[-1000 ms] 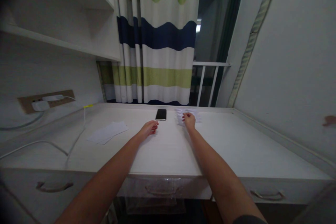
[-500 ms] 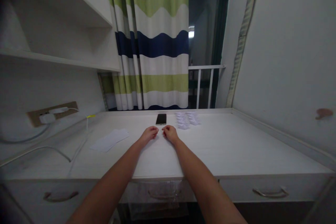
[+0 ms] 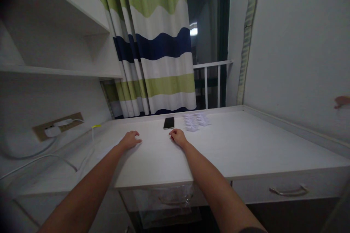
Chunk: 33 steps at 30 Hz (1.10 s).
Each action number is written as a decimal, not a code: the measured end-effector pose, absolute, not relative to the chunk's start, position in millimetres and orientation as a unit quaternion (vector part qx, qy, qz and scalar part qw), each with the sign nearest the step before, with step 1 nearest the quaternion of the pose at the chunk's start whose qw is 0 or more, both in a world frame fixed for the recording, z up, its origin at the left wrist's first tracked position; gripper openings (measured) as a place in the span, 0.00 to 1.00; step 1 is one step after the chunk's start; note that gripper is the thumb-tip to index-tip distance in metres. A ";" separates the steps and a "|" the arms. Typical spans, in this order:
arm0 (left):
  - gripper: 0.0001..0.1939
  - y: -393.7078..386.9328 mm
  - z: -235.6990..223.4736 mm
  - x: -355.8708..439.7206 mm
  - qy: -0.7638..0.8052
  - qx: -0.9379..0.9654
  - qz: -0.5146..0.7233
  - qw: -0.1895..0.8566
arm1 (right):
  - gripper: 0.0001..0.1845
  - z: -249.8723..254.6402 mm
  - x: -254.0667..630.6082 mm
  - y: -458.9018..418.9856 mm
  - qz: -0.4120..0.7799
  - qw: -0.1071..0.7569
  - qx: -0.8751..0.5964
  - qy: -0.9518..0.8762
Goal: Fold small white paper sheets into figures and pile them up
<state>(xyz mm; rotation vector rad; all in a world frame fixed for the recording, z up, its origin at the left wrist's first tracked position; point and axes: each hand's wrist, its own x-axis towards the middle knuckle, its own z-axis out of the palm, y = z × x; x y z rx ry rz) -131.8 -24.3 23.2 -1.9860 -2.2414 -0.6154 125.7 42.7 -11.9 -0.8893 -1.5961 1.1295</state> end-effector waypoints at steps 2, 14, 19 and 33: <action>0.16 -30.7 18.5 -146.6 -0.746 -0.644 -0.168 0.039 | 0.05 -11.2 126.2 42.2 0.461 0.477 -0.363 -0.655; 0.14 -51.7 12.9 -159.3 -0.773 -0.598 -0.210 0.035 | 0.06 -10.1 125.6 41.0 0.468 0.469 -0.368 -0.652; 0.13 -50.0 12.0 -160.1 -0.762 -0.570 -0.307 0.026 | 0.06 -10.2 126.0 41.5 0.468 0.468 -0.367 -0.654; 0.13 -12.7 59.3 -65.0 -0.538 -0.532 -0.639 -0.140 | 0.05 -10.2 126.8 44.3 0.493 0.500 -0.353 -0.619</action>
